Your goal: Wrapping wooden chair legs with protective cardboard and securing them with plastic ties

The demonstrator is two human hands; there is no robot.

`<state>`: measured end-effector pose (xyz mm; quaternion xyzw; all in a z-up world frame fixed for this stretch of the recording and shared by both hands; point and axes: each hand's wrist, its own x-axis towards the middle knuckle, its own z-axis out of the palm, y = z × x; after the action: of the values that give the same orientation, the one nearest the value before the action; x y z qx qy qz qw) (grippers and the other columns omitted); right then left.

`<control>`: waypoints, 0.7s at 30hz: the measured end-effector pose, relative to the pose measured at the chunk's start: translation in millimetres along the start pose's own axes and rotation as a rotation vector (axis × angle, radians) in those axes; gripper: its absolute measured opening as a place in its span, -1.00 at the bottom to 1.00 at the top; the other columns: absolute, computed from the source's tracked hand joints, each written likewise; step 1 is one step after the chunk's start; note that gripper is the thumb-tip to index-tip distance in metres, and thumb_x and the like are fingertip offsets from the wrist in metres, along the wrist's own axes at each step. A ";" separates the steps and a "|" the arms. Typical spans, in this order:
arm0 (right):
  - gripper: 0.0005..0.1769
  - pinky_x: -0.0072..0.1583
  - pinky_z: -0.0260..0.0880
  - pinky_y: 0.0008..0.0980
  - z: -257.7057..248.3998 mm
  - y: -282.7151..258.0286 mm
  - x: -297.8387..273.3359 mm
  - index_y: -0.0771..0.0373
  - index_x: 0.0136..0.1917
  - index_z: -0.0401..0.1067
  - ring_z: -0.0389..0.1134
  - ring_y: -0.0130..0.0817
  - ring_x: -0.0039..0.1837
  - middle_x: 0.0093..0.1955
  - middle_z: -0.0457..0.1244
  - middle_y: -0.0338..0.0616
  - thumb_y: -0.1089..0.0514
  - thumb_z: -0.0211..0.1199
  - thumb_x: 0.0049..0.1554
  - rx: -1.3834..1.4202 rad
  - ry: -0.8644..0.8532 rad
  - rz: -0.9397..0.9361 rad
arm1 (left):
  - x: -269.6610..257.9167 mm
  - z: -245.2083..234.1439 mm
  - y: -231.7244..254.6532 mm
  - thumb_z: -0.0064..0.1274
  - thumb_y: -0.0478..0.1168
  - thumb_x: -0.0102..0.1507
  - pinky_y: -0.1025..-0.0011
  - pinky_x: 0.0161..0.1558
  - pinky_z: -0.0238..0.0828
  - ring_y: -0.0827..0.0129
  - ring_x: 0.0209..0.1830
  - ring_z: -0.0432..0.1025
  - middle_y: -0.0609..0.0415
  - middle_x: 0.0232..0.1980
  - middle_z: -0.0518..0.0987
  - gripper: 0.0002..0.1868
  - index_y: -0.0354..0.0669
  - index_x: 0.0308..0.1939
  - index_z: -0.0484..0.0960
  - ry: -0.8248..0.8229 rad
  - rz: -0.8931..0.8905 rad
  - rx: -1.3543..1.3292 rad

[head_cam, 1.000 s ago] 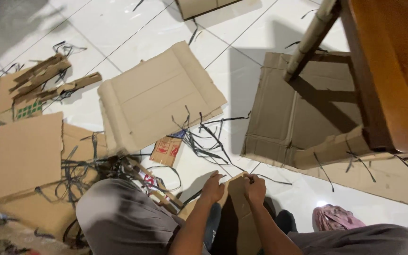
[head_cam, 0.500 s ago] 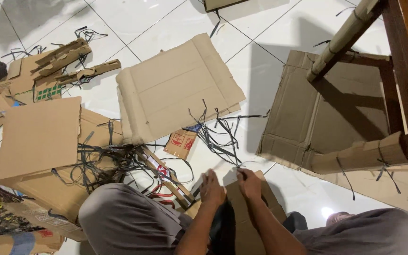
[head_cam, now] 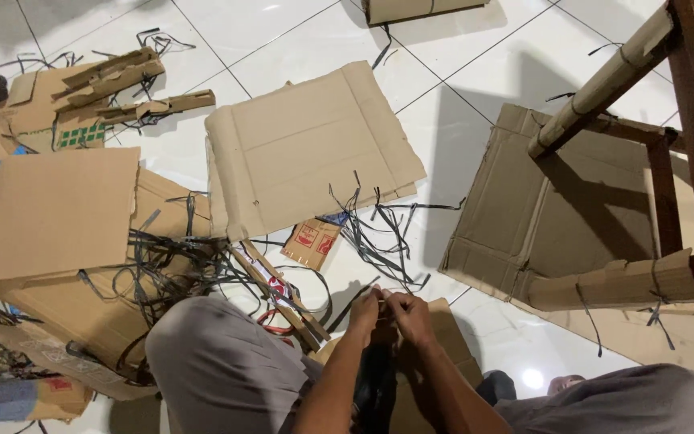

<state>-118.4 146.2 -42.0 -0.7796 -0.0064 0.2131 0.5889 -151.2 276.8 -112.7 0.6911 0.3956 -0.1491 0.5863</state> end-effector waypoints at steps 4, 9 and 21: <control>-0.56 0.02 0.43 -0.21 -3.8 24.1 5.9 0.07 -0.41 0.63 0.44 -0.24 -0.19 -0.39 0.42 -0.11 -0.21 0.31 0.15 -0.020 -0.025 0.125 | 9.0 0.7 -0.5 0.20 0.02 0.29 0.04 0.04 0.58 -0.01 0.11 0.57 -0.18 0.16 0.62 -0.59 -0.09 0.11 0.73 -0.040 -0.152 -0.438; -0.50 -0.04 0.37 -0.17 -9.4 49.7 14.8 0.04 -0.42 0.59 0.37 -0.16 -0.22 -0.43 0.36 -0.06 -0.30 0.29 0.14 -0.021 0.035 0.216 | -13.6 -9.4 24.2 0.28 -0.24 0.23 0.30 -0.17 0.61 0.20 -0.23 0.59 -0.15 -0.08 0.66 -0.60 -0.28 0.13 0.66 -0.028 -0.106 -0.679; -0.40 0.08 0.44 0.00 -30.1 47.7 -0.8 0.14 -0.19 0.63 0.47 0.15 -0.01 -0.17 0.43 0.16 -0.38 0.13 0.23 -0.224 0.238 0.285 | -2.5 -13.8 25.3 0.20 -0.21 0.14 0.49 -0.22 0.51 0.49 -0.36 0.51 0.14 -0.22 0.65 -0.59 -0.04 0.09 0.75 0.312 -0.012 -0.665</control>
<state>-120.4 103.8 -79.2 -0.8527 0.1502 0.1986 0.4592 -138.1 288.7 -89.9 0.4748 0.5112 0.0911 0.7106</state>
